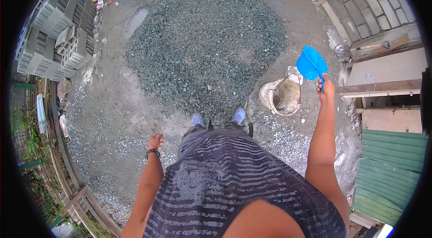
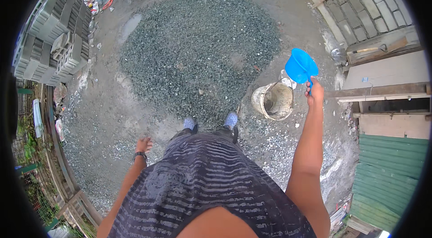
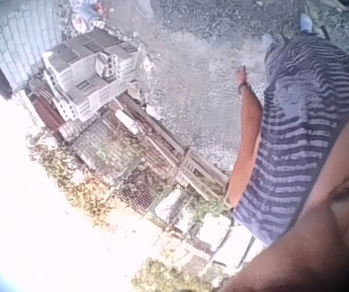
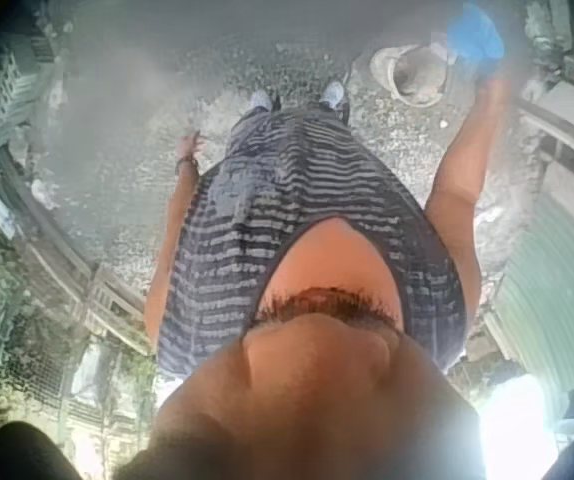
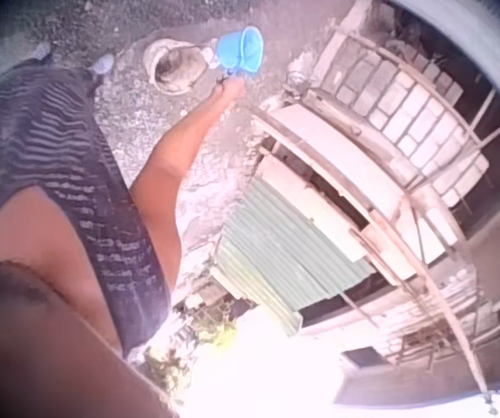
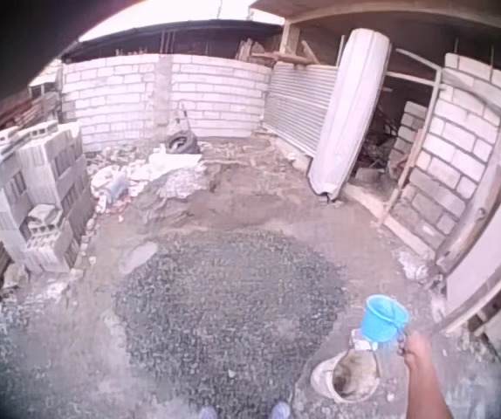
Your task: The person pours water from a blue scoop onto a pile of gravel and sand on the ground.
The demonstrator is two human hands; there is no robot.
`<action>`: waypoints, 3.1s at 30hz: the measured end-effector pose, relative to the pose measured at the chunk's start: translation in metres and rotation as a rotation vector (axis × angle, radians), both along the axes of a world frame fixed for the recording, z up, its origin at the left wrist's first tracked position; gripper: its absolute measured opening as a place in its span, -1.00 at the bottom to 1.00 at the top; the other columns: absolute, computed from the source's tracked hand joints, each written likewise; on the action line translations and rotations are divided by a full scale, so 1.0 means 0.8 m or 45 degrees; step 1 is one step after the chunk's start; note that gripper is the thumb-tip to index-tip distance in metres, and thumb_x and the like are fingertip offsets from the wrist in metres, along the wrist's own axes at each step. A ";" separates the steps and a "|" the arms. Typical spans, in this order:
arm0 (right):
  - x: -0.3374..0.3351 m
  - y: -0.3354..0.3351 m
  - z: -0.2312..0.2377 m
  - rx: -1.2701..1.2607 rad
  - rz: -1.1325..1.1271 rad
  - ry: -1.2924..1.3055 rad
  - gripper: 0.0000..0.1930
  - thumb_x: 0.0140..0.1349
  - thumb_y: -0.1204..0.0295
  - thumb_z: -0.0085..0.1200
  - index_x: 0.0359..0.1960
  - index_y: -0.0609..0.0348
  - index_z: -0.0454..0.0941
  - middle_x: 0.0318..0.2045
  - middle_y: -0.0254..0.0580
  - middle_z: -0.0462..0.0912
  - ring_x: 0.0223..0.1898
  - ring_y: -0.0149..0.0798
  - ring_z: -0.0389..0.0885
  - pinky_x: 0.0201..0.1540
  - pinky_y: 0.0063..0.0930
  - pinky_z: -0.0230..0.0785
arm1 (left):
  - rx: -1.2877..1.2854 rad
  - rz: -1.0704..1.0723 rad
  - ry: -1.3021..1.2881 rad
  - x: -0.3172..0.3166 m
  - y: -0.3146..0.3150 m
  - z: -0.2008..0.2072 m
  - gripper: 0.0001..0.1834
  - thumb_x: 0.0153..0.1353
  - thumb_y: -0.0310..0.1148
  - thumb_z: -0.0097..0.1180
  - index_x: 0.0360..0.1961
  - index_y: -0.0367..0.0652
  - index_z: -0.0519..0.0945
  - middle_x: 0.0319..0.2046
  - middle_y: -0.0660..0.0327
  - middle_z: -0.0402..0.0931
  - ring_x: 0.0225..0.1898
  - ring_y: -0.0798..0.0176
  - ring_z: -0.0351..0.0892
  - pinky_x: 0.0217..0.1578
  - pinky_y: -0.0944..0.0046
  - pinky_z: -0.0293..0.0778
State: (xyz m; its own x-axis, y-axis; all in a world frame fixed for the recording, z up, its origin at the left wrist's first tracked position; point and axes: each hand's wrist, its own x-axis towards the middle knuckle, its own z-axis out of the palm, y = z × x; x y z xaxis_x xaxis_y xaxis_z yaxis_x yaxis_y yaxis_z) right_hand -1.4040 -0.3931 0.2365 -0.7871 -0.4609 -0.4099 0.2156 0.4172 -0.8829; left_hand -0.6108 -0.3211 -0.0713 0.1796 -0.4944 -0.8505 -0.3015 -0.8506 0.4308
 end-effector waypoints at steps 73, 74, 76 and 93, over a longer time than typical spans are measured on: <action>-0.210 -0.163 -0.055 -0.327 0.158 -0.373 -0.85 0.27 0.31 0.07 -0.34 0.10 0.45 -0.54 -0.36 0.50 -0.63 -0.49 0.35 -0.65 -0.48 0.21 | -0.137 0.199 0.041 -0.379 0.108 0.083 -0.63 0.30 -0.12 0.13 0.01 -0.12 0.60 -0.24 0.22 0.67 -0.33 0.35 0.63 -0.37 0.32 0.49; -0.216 -0.161 -0.046 -0.492 0.133 -0.414 -0.85 0.27 0.30 0.07 -0.33 0.09 0.45 -0.54 -0.36 0.50 -0.63 -0.49 0.35 -0.63 -0.48 0.22 | -0.117 0.215 0.065 -0.375 0.129 0.077 -0.63 0.30 -0.11 0.13 -0.02 -0.12 0.61 -0.24 0.21 0.67 -0.34 0.33 0.64 -0.37 0.30 0.49; -0.221 -0.152 -0.031 -0.653 0.101 -0.455 -0.85 0.28 0.30 0.07 -0.32 0.08 0.45 -0.54 -0.37 0.50 -0.63 -0.49 0.35 -0.62 -0.49 0.22 | -0.083 0.147 0.048 -0.367 0.165 0.063 -0.63 0.30 -0.10 0.13 -0.02 -0.13 0.60 -0.25 0.21 0.67 -0.34 0.32 0.64 -0.37 0.27 0.49; -0.086 0.156 -0.159 0.066 0.065 -0.615 -0.88 0.23 0.34 0.06 -0.34 0.09 0.47 -0.55 -0.36 0.48 -0.66 -0.48 0.37 -0.67 -0.52 0.23 | -0.118 0.159 0.019 -0.371 0.028 0.089 -0.56 0.30 -0.11 0.10 0.08 -0.19 0.53 -0.17 0.18 0.66 -0.31 0.27 0.63 -0.30 0.25 0.51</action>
